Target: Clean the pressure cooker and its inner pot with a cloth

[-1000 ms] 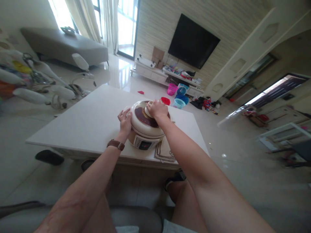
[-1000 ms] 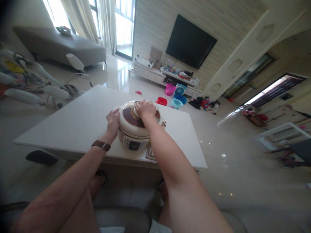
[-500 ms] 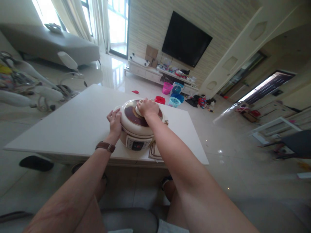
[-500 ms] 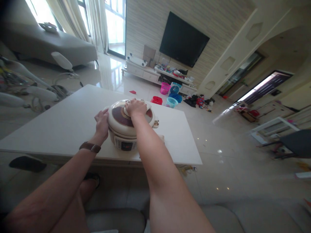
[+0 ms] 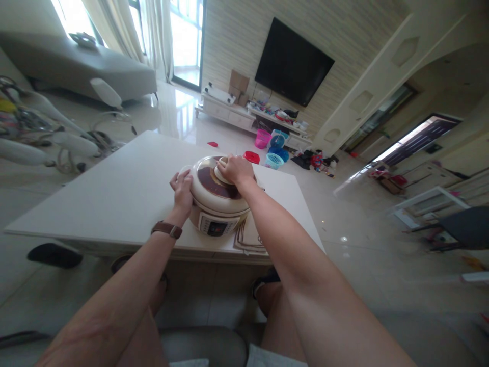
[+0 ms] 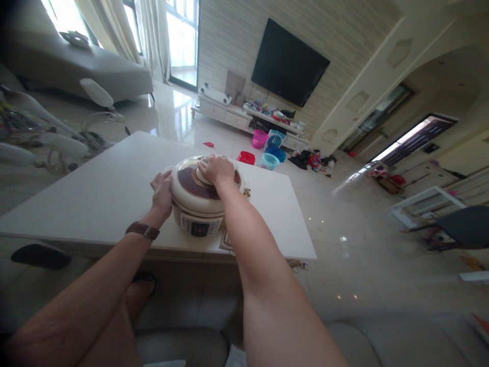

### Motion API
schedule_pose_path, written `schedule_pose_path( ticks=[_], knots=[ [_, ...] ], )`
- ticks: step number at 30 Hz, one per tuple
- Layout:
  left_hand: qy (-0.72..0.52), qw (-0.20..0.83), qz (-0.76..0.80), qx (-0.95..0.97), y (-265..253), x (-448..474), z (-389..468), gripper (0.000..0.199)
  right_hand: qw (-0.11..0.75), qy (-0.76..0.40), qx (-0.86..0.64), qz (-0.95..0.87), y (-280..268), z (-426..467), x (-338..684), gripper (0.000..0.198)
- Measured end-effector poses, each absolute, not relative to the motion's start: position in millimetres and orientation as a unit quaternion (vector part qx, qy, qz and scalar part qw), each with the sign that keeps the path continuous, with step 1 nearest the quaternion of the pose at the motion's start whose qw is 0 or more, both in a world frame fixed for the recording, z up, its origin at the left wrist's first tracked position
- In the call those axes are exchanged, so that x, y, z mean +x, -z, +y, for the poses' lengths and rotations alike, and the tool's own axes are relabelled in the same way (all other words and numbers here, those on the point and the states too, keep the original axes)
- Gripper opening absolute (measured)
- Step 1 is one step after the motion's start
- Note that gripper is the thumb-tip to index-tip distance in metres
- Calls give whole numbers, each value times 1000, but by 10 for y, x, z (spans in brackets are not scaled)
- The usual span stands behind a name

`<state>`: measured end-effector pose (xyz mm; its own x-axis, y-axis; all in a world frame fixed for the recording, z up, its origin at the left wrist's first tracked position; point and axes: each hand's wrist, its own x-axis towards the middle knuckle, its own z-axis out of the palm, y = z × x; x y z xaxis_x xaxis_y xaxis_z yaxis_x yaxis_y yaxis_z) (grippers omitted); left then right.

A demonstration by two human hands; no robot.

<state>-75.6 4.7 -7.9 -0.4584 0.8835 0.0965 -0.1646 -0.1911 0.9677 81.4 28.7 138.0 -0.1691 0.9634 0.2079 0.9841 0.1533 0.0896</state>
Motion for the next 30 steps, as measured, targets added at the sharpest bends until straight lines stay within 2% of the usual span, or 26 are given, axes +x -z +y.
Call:
schedule_pose_path(
  ticks=[18,30],
  knots=[
    [-682,389,507,355,91,-723,32,35,9,118,-520,-846,-1468,358,1048,47],
    [-678,382,516,358,105,-722,57,33,33,130,-537,-833,-1421,331,1028,47]
  ],
)
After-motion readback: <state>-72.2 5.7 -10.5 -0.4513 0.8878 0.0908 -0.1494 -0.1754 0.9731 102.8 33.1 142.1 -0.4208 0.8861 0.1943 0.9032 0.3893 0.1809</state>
